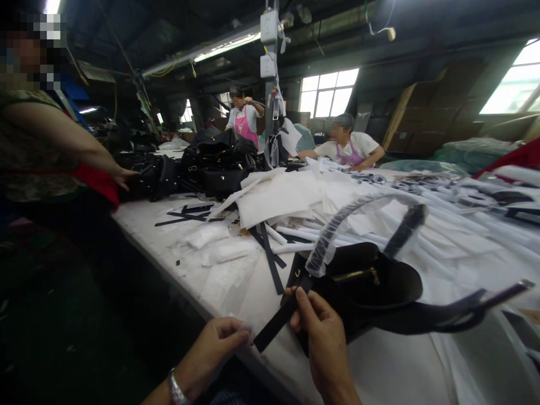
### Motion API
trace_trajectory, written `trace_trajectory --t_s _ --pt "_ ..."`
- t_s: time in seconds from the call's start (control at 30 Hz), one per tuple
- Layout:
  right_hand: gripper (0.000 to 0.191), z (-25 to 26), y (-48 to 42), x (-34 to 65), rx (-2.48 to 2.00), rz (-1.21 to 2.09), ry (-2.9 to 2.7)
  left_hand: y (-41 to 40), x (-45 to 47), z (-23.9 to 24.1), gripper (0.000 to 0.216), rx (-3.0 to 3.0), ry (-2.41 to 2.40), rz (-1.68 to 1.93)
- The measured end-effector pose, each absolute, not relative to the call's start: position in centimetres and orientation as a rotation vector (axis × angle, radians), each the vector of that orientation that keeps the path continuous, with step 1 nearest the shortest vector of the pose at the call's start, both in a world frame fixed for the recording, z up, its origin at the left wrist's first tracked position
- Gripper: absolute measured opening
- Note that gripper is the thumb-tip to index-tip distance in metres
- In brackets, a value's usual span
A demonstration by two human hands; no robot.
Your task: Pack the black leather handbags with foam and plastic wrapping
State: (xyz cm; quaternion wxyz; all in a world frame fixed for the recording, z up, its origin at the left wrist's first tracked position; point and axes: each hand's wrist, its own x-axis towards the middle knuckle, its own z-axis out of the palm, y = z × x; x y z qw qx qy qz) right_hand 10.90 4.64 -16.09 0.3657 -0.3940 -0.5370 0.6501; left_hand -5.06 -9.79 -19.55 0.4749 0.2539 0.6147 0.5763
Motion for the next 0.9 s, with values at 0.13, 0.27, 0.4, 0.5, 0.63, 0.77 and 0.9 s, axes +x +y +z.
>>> trace_trajectory --t_s 0.13,0.27,0.4,0.5,0.63,0.77,0.9 --pt "0.040 -16.6 4.4 10.0 -0.996 1.632 -1.267 -10.3 -4.7 -19.5 0.036 0.543 1.468 1.433" --pt "0.047 -16.6 4.1 9.3 -1.005 1.573 -1.229 -10.3 -4.8 -19.5 0.037 0.534 1.495 1.423" --pt "0.047 -16.4 4.0 9.0 -1.019 1.526 -1.251 -10.2 -4.7 -19.4 0.039 0.523 1.477 1.447" --pt "0.047 -16.3 4.0 9.0 -1.024 1.506 -1.274 -10.3 -4.5 -19.4 0.039 0.485 1.437 1.441" --pt "0.045 -16.5 4.1 9.1 -1.032 1.518 -1.297 -10.4 -4.2 -19.6 0.038 0.432 1.377 1.433" --pt "0.042 -17.0 4.3 9.2 -1.042 1.535 -1.322 -10.5 -4.2 -20.0 0.036 0.428 1.342 1.445" --pt "0.041 -17.1 4.3 9.3 -1.038 1.521 -1.328 -10.5 -4.2 -20.0 0.038 0.376 1.330 1.461"
